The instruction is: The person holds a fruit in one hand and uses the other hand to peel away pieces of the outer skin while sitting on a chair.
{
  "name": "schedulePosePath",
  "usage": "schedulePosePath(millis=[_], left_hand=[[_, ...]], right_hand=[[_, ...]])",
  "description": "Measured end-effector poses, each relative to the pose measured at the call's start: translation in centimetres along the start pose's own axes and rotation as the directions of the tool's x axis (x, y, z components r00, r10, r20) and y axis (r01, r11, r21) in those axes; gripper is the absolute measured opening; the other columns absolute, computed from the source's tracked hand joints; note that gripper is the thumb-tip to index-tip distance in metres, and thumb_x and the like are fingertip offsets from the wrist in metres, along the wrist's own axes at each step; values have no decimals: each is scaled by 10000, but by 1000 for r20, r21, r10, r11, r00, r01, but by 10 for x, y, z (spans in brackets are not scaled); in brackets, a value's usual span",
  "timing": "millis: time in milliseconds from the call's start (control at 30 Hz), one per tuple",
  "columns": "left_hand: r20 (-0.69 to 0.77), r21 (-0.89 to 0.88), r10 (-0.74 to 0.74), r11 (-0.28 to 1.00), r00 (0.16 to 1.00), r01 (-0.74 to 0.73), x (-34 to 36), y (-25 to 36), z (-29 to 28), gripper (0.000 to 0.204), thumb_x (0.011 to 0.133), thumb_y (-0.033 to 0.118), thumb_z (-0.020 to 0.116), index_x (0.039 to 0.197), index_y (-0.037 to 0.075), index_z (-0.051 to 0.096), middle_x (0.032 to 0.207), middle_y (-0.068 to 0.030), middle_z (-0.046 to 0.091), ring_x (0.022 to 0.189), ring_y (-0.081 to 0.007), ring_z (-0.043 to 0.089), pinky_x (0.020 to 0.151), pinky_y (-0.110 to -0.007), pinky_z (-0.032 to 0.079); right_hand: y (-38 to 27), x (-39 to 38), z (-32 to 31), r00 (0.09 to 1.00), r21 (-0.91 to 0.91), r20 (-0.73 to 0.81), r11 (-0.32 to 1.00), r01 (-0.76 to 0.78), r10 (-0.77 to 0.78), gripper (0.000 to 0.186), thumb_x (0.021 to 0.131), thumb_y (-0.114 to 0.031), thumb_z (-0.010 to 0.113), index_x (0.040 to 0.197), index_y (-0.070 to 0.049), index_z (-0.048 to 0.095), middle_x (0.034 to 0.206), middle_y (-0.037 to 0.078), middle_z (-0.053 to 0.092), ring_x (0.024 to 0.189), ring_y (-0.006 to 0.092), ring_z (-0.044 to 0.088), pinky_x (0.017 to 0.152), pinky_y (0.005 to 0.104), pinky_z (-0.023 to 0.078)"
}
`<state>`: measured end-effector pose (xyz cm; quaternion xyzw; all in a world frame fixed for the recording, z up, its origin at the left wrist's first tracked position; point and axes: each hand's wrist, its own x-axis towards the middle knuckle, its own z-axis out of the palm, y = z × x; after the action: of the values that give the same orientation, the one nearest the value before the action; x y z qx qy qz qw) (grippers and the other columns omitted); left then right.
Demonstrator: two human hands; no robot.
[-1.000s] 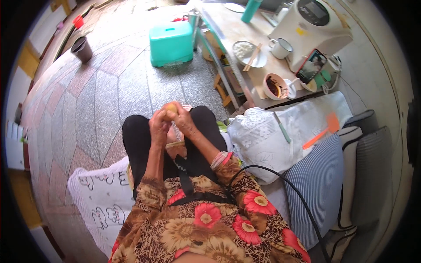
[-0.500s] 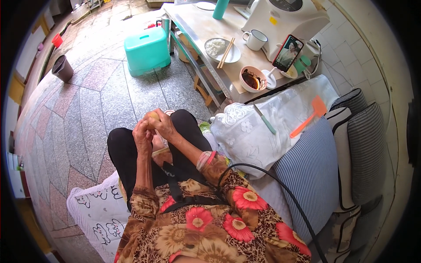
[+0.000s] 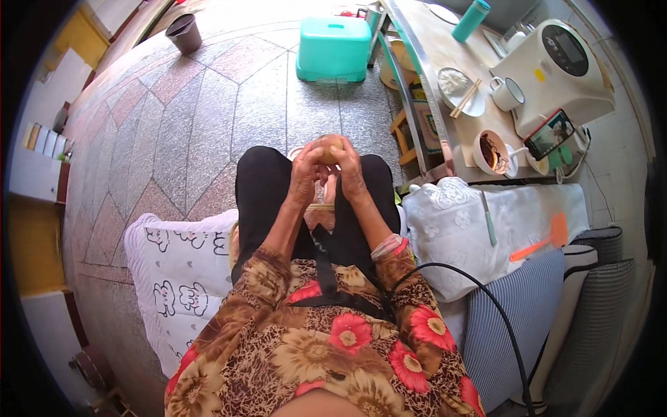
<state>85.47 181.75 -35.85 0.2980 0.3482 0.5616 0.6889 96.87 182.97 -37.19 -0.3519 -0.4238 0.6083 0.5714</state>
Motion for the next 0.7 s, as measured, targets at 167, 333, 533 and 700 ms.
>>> schedulePosePath(millis=[167, 333, 533, 700], left_hand=[[-68, 11, 84, 996, 994, -83, -5, 5, 2, 263, 839, 218, 539, 986, 11, 608, 739, -2, 573, 547, -27, 486, 455, -156, 369], [-145, 88, 76, 994, 987, -63, 1, -8, 3, 299, 807, 223, 583, 993, -11, 602, 801, -5, 582, 621, -37, 509, 500, -154, 385], [-74, 15, 40, 999, 996, -39, 5, -10, -3, 259, 850, 189, 564, 996, -24, 581, 674, 3, 548, 497, -33, 459, 415, -163, 366], [-68, 32, 40, 999, 997, -38, -1, -5, 3, 224, 868, 218, 558, 989, 30, 550, 641, 22, 508, 471, -32, 440, 407, -159, 347]], right_hand=[[-5, -5, 15, 1000, -76, -31, 997, -8, 6, 315, 860, -241, 540, 1077, -13, 525, 986, 60, 577, 870, 124, 552, 757, 246, 471], [6, -2, 7, 991, -125, -107, 990, 70, -83, 241, 857, -219, 557, 989, -18, 562, 917, 56, 605, 800, 120, 570, 700, 247, 487], [-10, -6, 14, 975, -396, -156, 914, 83, -156, 283, 806, -233, 532, 957, 2, 581, 844, 117, 643, 768, 174, 613, 695, 301, 500], [-3, -4, 13, 971, -349, -130, 926, 142, -199, 329, 839, -281, 539, 1004, 4, 542, 833, 123, 636, 717, 181, 616, 660, 297, 509]])
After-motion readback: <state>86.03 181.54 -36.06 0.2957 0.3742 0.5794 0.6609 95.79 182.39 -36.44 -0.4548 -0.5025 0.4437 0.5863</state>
